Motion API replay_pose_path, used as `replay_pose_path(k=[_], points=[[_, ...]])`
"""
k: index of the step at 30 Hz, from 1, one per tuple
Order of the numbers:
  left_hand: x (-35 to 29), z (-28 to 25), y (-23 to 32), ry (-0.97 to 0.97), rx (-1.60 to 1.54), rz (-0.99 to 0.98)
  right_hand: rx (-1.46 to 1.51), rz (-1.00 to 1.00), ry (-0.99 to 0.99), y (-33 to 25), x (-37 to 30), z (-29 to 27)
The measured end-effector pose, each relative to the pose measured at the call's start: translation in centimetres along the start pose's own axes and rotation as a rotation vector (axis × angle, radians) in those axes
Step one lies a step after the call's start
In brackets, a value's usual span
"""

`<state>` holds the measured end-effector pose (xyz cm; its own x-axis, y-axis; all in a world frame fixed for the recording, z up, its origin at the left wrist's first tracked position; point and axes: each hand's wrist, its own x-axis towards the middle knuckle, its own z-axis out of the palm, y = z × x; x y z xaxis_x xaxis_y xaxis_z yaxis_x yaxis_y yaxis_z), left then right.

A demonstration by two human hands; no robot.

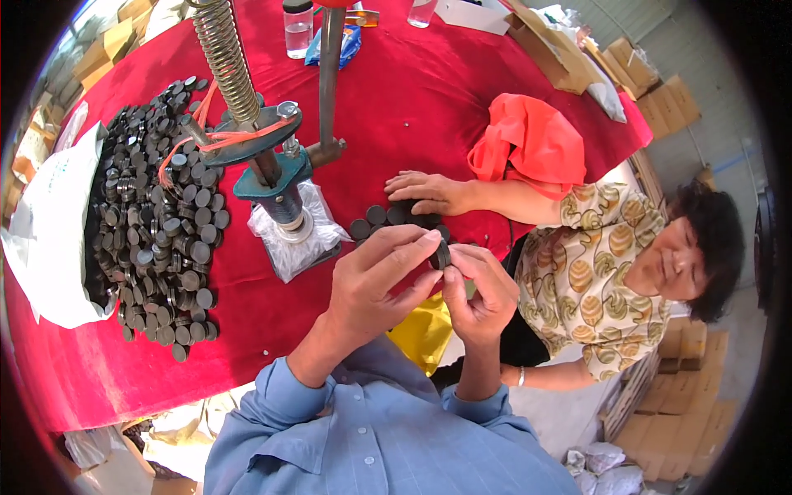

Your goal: The person assembles small black plastic circular components using a manual hand press.

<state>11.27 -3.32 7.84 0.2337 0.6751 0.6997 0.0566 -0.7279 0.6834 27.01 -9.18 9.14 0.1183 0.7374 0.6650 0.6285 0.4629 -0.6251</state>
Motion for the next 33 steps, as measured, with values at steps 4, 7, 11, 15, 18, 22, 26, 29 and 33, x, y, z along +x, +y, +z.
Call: replay_pose_path(k=[4, 7, 11, 15, 18, 22, 26, 29, 33], points=[[-0.2, 0.2, 0.0, 0.009, 0.083, 0.075, 0.027, 0.050, -0.018, 0.2, -0.1, -0.3], [-0.1, -0.1, 0.3, -0.005, 0.027, 0.007, 0.109, 0.098, -0.023, 0.2, 0.0, -0.4], [-0.4, -0.1, 0.0, 0.032, -0.118, -0.104, 0.333, 0.268, 0.035, -0.4, 0.4, 0.2], [-0.4, -0.3, -0.3, 0.022, -0.203, -0.162, 0.184, 0.095, -0.063, 0.0, 1.2, -0.1], [-0.3, -0.2, -0.4, 0.032, -0.201, -0.145, 0.117, 0.047, -0.107, 0.3, 1.5, -0.2], [-0.6, 0.0, -0.4, 0.047, -0.239, -0.187, -0.115, 0.114, -0.181, 1.2, 1.4, -0.7], [-0.6, -0.2, -0.7, 0.040, -0.219, -0.181, -0.012, 0.238, -0.119, 1.2, 1.3, -0.7], [-0.6, -0.3, -0.7, 0.036, -0.225, -0.181, 0.076, 0.284, -0.104, 1.1, 1.0, -0.4], [-0.5, -0.4, -0.5, 0.047, -0.220, -0.170, 0.180, 0.337, -0.088, 0.1, 0.7, 0.0]])
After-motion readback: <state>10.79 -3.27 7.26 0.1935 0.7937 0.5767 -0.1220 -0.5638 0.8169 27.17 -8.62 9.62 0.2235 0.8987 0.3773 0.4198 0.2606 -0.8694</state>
